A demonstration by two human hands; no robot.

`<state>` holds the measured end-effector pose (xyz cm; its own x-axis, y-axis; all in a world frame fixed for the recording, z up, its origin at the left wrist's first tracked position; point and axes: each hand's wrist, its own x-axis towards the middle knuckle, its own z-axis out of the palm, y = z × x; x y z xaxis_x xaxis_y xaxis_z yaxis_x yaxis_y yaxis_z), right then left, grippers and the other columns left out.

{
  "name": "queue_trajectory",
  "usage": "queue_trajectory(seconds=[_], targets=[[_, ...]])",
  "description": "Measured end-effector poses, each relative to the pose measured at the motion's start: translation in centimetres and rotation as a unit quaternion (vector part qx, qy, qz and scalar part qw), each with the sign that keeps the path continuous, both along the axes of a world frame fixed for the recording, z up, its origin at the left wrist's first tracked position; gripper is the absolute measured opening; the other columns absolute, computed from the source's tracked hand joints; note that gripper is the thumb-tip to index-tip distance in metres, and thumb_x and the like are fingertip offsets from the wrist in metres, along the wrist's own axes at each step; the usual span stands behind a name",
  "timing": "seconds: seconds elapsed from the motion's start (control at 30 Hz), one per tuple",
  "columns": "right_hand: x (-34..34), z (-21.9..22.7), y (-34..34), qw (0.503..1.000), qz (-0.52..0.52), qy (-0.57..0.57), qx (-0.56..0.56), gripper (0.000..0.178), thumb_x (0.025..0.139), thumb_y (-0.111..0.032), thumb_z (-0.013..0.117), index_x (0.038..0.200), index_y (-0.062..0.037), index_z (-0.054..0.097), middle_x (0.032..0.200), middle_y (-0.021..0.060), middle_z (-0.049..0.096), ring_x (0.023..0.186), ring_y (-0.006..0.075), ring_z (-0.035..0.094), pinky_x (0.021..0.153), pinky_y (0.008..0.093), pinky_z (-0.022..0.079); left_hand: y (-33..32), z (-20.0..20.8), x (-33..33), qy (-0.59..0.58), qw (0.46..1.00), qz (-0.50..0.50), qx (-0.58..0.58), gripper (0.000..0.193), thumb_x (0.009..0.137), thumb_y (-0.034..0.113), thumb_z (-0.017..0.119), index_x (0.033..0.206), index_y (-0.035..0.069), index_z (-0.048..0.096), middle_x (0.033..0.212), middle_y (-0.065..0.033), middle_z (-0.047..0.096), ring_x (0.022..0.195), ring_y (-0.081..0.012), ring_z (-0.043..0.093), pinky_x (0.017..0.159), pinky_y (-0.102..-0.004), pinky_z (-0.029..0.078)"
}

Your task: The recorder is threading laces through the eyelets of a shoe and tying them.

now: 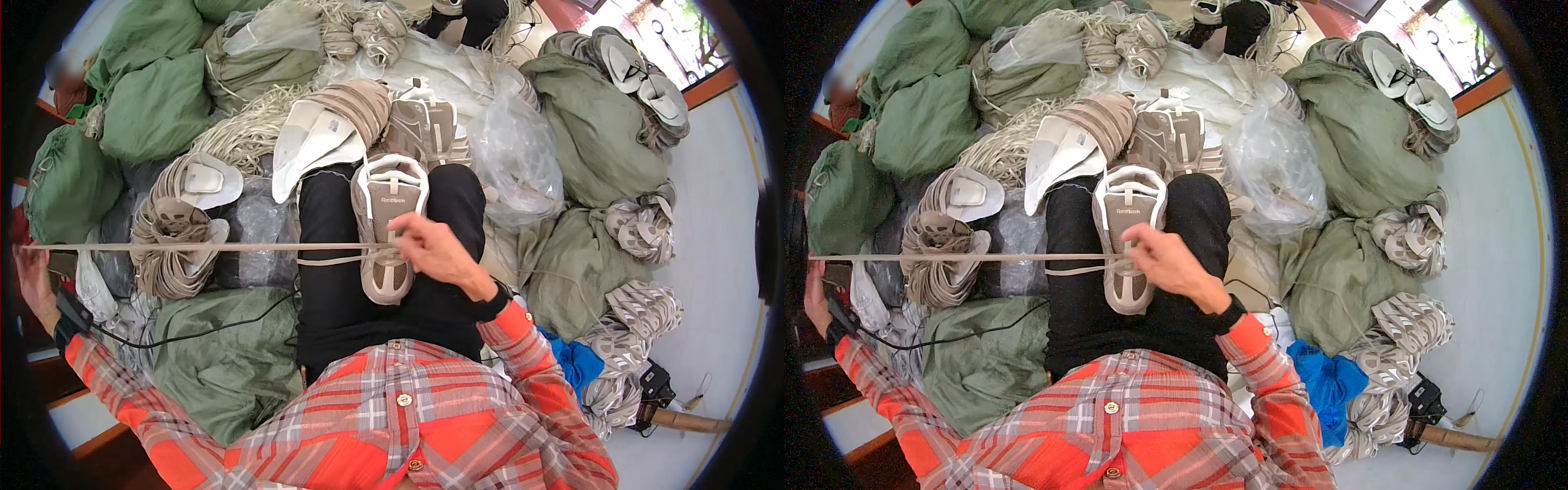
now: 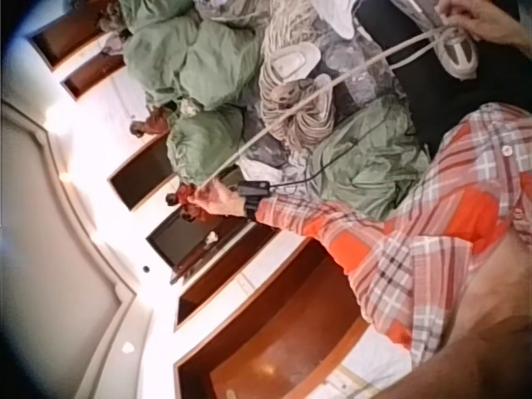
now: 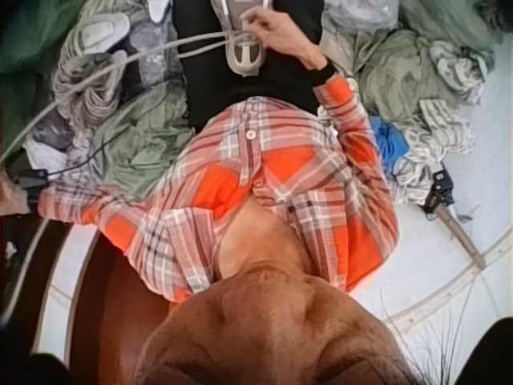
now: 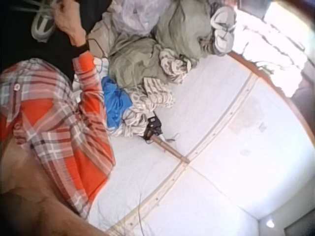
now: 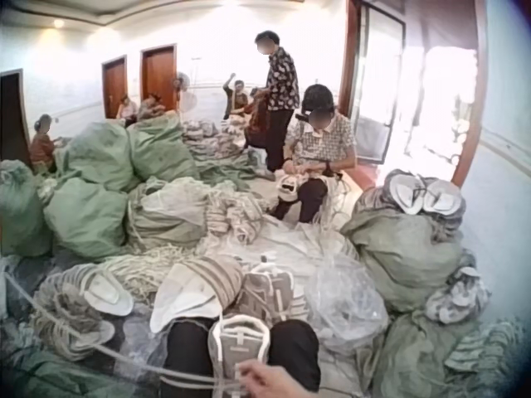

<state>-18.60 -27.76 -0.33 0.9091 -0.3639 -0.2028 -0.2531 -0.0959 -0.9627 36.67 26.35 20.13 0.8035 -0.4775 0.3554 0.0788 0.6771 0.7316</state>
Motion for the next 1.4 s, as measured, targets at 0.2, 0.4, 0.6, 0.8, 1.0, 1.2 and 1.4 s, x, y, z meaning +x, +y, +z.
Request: queue_trajectory(seconds=[0.2, 0.4, 0.6, 0.8, 1.0, 1.2, 1.4], targets=[[3.9, -3.1, 7.5, 0.928, 0.141, -0.091, -0.332, 0.012, 0.078, -0.005, 0.053, 0.089, -0.0007, 0.054, 0.08, 0.0175, 0.059, 0.074, 0.0351, 0.062, 0.063, 0.0428, 0.051, -7.2, 0.3, -6.7, -0.038, 0.985, 0.06, 0.16, 0.038, 0.095, 0.003, 0.043, 0.13, -0.009, 0.04, 0.124, -0.0171, 0.051, 0.104, -0.0183, 0.05, 0.086, -0.0274, 0.044], [2.4, -1.9, 9.5, 0.945, 0.145, -0.102, -0.276, 0.014, 0.085, -0.011, 0.054, 0.096, -0.0017, 0.055, 0.074, 0.0168, 0.062, 0.068, 0.034, 0.063, 0.058, 0.0426, 0.051, -31.0, -12.0, -28.7, -0.188, 0.872, -0.039, 0.449, 0.02, 0.087, 0.016, 0.059, 0.1, 0.002, 0.067, 0.091, -0.0027, 0.066, 0.073, -0.0033, 0.05, 0.062, -0.0192, 0.038], [0.4, -1.6, 2.6, 0.99, -0.073, 0.009, -0.12, 0.022, 0.091, -0.009, 0.054, 0.111, -0.0027, 0.057, 0.06, 0.0057, 0.057, 0.054, 0.0107, 0.055, 0.051, 0.0263, 0.045, -36.8, -22.2, -38.9, -0.091, 0.866, -0.154, 0.467, 0.019, 0.085, 0.011, 0.062, 0.099, 0.0, 0.068, 0.082, -0.0057, 0.07, 0.072, -0.0084, 0.062, 0.064, -0.0231, 0.048], [0.3, -0.9, 2.8, 0.993, -0.053, 0.029, -0.097, 0.028, 0.09, -0.011, 0.053, 0.117, -0.0041, 0.053, 0.061, 0.0121, 0.059, 0.054, 0.0234, 0.06, 0.053, 0.0339, 0.047, -38.3, -22.5, -40.9, -0.231, 0.757, -0.044, 0.61, 0.019, 0.078, 0.023, 0.068, 0.09, 0.009, 0.071, 0.06, -0.0041, 0.062, 0.056, -0.0096, 0.059, 0.054, -0.0268, 0.045], [0.7, -0.9, 3.3, 0.998, -0.013, 0.038, -0.049, 0.039, 0.09, -0.008, 0.055, 0.128, -0.0052, 0.048, 0.059, 0.0042, 0.057, 0.046, 0.0089, 0.05, 0.046, 0.0261, 0.043, -38.2, -22.6, -41.0, -0.285, 0.749, -0.025, 0.598, 0.013, 0.078, 0.021, 0.064, 0.085, 0.01, 0.067, 0.056, -0.0079, 0.058, 0.051, -0.02, 0.059, 0.05, -0.0346, 0.044], [0.9, -0.4, 3.1, 0.997, -0.01, 0.075, 0.025, 0.042, 0.09, -0.008, 0.056, 0.131, -0.0054, 0.046, 0.06, 0.0038, 0.057, 0.044, 0.0079, 0.049, 0.044, 0.0245, 0.042, -38.7, -22.3, -40.1, -0.376, 0.729, -0.035, 0.571, 0.01, 0.077, 0.018, 0.062, 0.081, 0.009, 0.059, 0.056, -0.0109, 0.057, 0.052, -0.0308, 0.058, 0.049, -0.04, 0.043], [0.8, -0.3, 3.2, 0.999, 0.004, 0.044, 0.003, 0.043, 0.091, -0.008, 0.055, 0.132, -0.0046, 0.045, 0.061, 0.0049, 0.058, 0.046, 0.0082, 0.052, 0.045, 0.025, 0.043, -39.6, -22.5, -39.1, -0.506, 0.694, -0.039, 0.51, 0.011, 0.078, 0.016, 0.061, 0.078, 0.007, 0.055, 0.057, -0.0125, 0.056, 0.054, -0.033, 0.058, 0.048, -0.0417, 0.042]])
